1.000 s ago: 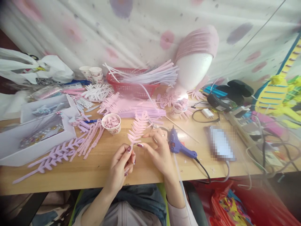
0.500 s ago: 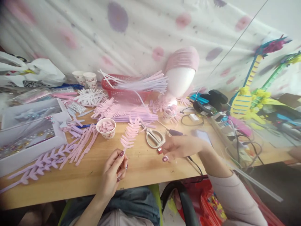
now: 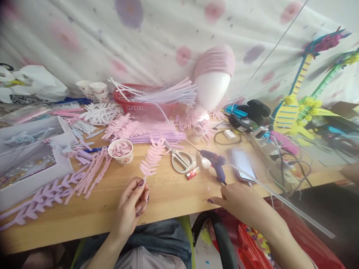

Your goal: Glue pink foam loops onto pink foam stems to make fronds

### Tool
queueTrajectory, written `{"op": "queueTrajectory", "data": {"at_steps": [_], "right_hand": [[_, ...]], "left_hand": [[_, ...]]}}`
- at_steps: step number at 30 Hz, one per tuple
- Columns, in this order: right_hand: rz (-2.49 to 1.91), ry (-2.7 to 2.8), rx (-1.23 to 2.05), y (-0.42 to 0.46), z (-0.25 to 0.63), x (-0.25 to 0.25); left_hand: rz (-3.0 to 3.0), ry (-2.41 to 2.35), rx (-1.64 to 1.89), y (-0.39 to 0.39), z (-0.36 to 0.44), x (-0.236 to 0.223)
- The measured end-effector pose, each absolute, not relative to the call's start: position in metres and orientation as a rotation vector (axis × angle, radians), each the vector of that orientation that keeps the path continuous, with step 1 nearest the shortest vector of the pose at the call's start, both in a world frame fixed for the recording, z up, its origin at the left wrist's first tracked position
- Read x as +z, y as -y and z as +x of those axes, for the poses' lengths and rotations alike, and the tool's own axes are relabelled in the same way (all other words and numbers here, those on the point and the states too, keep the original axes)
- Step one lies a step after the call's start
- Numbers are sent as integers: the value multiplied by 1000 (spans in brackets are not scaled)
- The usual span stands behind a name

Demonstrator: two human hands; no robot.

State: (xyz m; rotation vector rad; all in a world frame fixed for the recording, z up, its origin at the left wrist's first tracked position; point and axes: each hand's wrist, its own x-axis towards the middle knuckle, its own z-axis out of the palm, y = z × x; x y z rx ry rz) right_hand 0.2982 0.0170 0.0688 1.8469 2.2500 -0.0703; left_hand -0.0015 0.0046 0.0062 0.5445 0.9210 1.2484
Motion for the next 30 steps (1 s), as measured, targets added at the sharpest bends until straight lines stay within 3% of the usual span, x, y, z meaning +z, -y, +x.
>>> {"op": "queueTrajectory", "data": {"at_steps": [3, 6, 11, 15, 18, 23, 30], "right_hand": [[1824, -2151, -120, -17, 282, 76], [1707, -2330, -382, -19, 258, 87], [1507, -2700, -1156, -29, 201, 90], [1944, -2604, -2020, -36, 154, 65], [2095, -2332, -2441, -39, 133, 48], [2226, -2102, -2688, -41, 124, 39], [2228, -2089, -2694, -44, 120, 37]], "left_hand": [[541, -926, 1250, -4, -2, 6], [544, -918, 1256, -4, -1, 6], [542, -913, 1269, -4, -1, 6], [546, -935, 1263, -3, -3, 4], [547, -939, 1258, -2, -4, 2], [536, -919, 1252, -1, -3, 1], [528, -860, 1249, -2, -4, 3]]}}
